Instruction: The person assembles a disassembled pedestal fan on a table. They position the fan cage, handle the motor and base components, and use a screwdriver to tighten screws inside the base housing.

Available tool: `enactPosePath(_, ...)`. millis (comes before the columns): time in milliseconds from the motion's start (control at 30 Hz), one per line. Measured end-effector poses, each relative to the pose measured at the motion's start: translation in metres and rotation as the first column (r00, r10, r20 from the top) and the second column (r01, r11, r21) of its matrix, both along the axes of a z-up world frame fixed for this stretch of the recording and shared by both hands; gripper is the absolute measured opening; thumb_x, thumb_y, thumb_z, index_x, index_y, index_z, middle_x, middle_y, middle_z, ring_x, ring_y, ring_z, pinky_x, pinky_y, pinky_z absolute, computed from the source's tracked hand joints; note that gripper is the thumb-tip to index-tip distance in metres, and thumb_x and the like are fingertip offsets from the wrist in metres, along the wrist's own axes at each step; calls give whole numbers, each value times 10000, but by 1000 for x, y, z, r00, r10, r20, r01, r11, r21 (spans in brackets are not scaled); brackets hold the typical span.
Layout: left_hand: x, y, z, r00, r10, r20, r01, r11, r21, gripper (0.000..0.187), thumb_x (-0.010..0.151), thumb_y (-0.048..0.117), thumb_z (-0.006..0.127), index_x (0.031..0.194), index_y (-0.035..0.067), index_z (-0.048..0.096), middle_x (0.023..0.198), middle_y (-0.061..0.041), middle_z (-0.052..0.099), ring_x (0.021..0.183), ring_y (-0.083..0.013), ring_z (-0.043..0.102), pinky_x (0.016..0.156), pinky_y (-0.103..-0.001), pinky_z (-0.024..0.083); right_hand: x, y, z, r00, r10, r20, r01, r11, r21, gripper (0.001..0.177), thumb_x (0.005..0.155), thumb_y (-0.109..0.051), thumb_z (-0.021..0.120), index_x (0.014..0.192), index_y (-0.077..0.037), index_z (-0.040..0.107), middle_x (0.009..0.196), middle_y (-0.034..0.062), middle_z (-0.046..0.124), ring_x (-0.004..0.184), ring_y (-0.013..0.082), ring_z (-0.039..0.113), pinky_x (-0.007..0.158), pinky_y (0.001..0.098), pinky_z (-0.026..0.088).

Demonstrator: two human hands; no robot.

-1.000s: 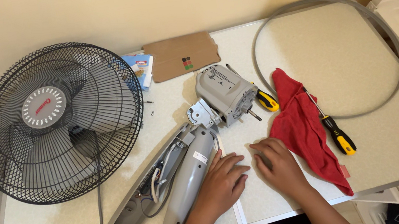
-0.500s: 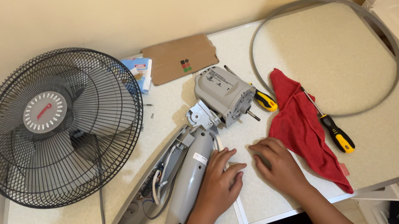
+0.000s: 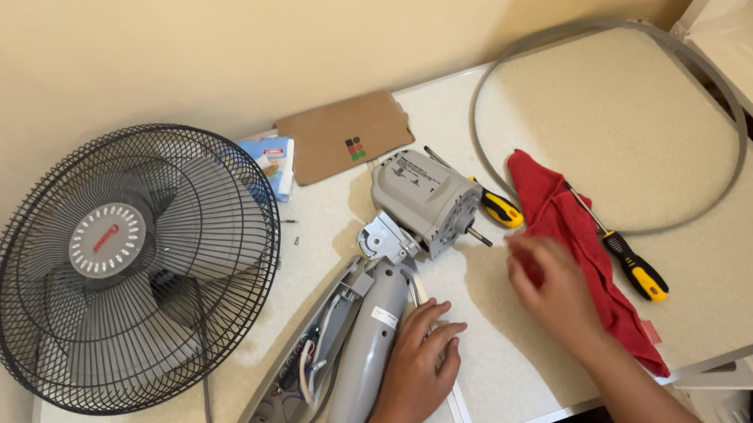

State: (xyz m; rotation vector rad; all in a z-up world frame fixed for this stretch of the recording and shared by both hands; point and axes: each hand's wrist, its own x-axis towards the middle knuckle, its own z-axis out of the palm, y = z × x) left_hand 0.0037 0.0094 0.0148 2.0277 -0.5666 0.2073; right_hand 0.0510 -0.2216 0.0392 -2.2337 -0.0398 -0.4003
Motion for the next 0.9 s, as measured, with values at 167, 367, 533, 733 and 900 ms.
enactPosePath(167,-3,0,1,995,1,103,-6,999,43,222,871,1,705,1083,56,742,1334,-161,637,1354,-393,533,1152,-516,406,39,-8,10,996,28,88,-2,960,-281,493,864,-103,718,1335,-22,597,1283,211,611,1194,391,565,993,461,468)
enactPosePath(367,-2,3,6,987,-35,154,22,996,88,255,838,-7,715,1083,61,728,1326,-162,632,1334,-396,533,1188,-593,322,64,-7,3,997,59,57,-28,897,-441,518,813,-106,746,1311,-34,622,1277,186,619,1152,384,583,971,471,474)
enactPosePath(533,2,3,13,996,-18,89,12,998,68,231,895,28,702,1121,72,721,1316,-141,646,1336,-378,542,1198,-572,335,82,-9,-8,999,35,8,-29,914,-404,470,862,-105,726,1317,-27,638,1211,193,657,1121,374,612,969,448,498)
enactPosePath(733,7,9,33,1000,-3,-19,4,1000,6,233,921,74,694,1153,57,711,1294,-147,654,1295,-388,561,1131,-515,401,95,-17,-8,997,28,70,-8,962,-275,430,916,-91,692,1331,6,631,1267,233,652,1198,401,584,1016,446,475)
enactPosePath(900,16,17,48,992,3,-130,-12,998,-69,200,946,94,689,1144,86,717,1279,-119,678,1244,-329,619,1035,-442,512,119,-29,4,995,38,87,-17,974,-228,415,941,-100,681,1344,-15,634,1308,208,649,1235,392,559,1059,446,446)
